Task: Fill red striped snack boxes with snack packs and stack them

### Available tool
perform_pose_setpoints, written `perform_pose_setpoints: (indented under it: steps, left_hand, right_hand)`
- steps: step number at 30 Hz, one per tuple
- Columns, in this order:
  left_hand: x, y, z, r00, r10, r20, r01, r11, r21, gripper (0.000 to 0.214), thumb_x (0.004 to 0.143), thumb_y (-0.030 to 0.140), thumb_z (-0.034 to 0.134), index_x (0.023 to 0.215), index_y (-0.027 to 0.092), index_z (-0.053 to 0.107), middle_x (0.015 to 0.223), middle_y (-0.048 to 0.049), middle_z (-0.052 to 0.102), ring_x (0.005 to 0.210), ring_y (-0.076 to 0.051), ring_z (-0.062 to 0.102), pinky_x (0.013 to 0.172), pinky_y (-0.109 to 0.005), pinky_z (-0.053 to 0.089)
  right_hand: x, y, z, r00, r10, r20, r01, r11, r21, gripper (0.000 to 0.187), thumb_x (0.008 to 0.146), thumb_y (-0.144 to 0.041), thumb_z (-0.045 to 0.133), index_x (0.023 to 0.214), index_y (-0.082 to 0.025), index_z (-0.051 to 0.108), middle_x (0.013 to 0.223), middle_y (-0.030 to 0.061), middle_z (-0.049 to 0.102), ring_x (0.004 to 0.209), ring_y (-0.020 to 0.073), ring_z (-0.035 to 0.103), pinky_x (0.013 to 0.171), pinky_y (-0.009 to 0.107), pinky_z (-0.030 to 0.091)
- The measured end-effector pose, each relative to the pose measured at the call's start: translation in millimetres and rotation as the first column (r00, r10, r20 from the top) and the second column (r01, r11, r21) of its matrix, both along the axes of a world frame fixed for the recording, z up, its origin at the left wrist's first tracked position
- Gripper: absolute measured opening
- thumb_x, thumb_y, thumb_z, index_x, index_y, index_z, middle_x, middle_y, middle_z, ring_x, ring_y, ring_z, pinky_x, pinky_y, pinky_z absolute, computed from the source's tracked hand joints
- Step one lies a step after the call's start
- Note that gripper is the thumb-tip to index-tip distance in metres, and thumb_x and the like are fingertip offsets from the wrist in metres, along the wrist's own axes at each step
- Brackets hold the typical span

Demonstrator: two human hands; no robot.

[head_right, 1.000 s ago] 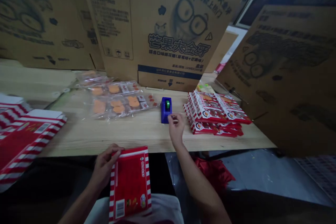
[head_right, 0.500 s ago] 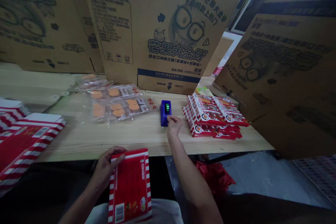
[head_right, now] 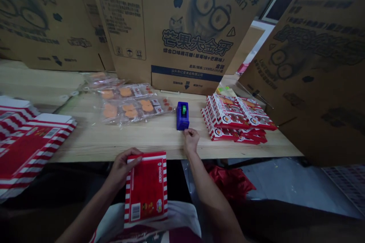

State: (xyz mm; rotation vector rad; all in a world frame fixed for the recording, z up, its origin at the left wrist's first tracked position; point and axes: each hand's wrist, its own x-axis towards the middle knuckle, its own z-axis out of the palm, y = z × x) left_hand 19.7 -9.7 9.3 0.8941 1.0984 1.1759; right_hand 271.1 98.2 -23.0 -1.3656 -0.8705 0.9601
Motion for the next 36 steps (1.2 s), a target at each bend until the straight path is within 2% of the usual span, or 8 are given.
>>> perform_pose_setpoints:
  steps: [5,9,11,12,19,22,27,36]
  left_hand:
    - [9,2,3.2,0.998,-0.056,0.035,0.056,0.998,0.012,0.024,0.068,0.033,0.078,0.070,0.015,0.062,0.072,0.0008,0.059,0.066,-0.012,0.053,0.062,-0.021,0.041]
    - [16,3,4.0,0.989,-0.129,0.071,0.126,0.991,0.039,0.024,0.071,0.033,0.075,0.069,0.015,0.060,0.068,0.0018,0.056,0.062,-0.011,0.049,0.060,-0.021,0.039]
    - [19,4,5.2,0.989,-0.141,0.050,0.138,0.989,0.057,0.024,0.071,0.033,0.074,0.069,0.014,0.060,0.068,0.0012,0.056,0.062,-0.011,0.049,0.060,-0.021,0.039]
    - [20,4,5.9,0.989,-0.142,0.040,0.139,0.989,0.059,0.024,0.071,0.033,0.074,0.069,0.014,0.060,0.068,0.0009,0.056,0.062,-0.011,0.049,0.060,-0.022,0.039]
    - [16,-3,7.0,0.989,-0.136,0.057,0.133,0.990,0.052,0.025,0.073,0.034,0.073,0.070,0.015,0.057,0.068,0.0006,0.058,0.061,-0.011,0.049,0.059,-0.022,0.039]
    - [13,-6,8.7,0.987,-0.145,0.064,0.141,0.988,0.062,0.024,0.074,0.034,0.073,0.073,0.015,0.058,0.070,0.0008,0.058,0.063,-0.012,0.050,0.062,-0.022,0.041]
    - [11,-10,17.5,0.995,-0.098,-0.025,0.099,0.992,0.077,0.025,0.074,0.035,0.073,0.072,0.015,0.059,0.071,0.0005,0.057,0.067,-0.012,0.051,0.063,-0.022,0.041]
    - [11,-8,15.8,0.983,-0.014,-0.181,0.027,0.997,0.067,0.031,0.060,0.031,0.082,0.071,0.015,0.058,0.067,0.0023,0.058,0.061,-0.012,0.051,0.058,-0.022,0.040]
  right_hand:
    - [6,-16,54.0,0.899,0.435,0.058,-0.431,0.900,-0.064,0.033,0.060,-0.044,0.077,0.060,-0.016,0.059,0.072,0.0012,0.059,0.071,0.0149,0.054,0.071,0.029,0.045]
    - [-21,-7,111.8,0.053,0.928,0.369,-0.967,0.140,-0.211,0.027,0.079,-0.038,0.069,0.068,-0.015,0.063,0.086,0.0030,0.059,0.079,0.0138,0.055,0.078,0.028,0.042]
    - [-42,-3,127.7,-0.262,0.837,0.481,-0.933,-0.092,-0.348,0.022,0.083,-0.033,0.066,0.071,-0.014,0.063,0.084,0.0023,0.058,0.076,0.0129,0.054,0.076,0.026,0.042]
    - [-52,-3,131.7,-0.354,0.768,0.533,-0.898,-0.121,-0.423,0.019,0.083,-0.029,0.066,0.071,-0.014,0.063,0.083,0.0024,0.058,0.076,0.0132,0.054,0.073,0.025,0.041]
    - [-81,-25,128.5,-0.492,0.371,0.787,-0.777,0.221,-0.590,0.021,0.079,-0.032,0.069,0.073,-0.013,0.065,0.086,0.0107,0.061,0.084,0.0228,0.056,0.070,0.030,0.039]
    - [-76,-21,118.7,-0.395,0.522,0.756,-0.785,0.236,-0.573,0.032,0.076,-0.041,0.074,0.085,-0.012,0.064,0.083,0.0077,0.063,0.075,0.0187,0.056,0.063,0.026,0.037]
    - [-64,-11,99.5,-0.203,0.802,0.561,-0.894,0.082,-0.441,0.034,0.077,-0.047,0.072,0.081,-0.014,0.065,0.075,0.0007,0.062,0.067,0.0133,0.054,0.060,0.022,0.038]
    - [-53,-29,99.0,0.167,0.863,0.477,-0.938,0.289,-0.194,0.016,0.080,-0.029,0.067,0.072,-0.015,0.064,0.082,0.0044,0.065,0.075,0.0163,0.060,0.070,0.027,0.046]
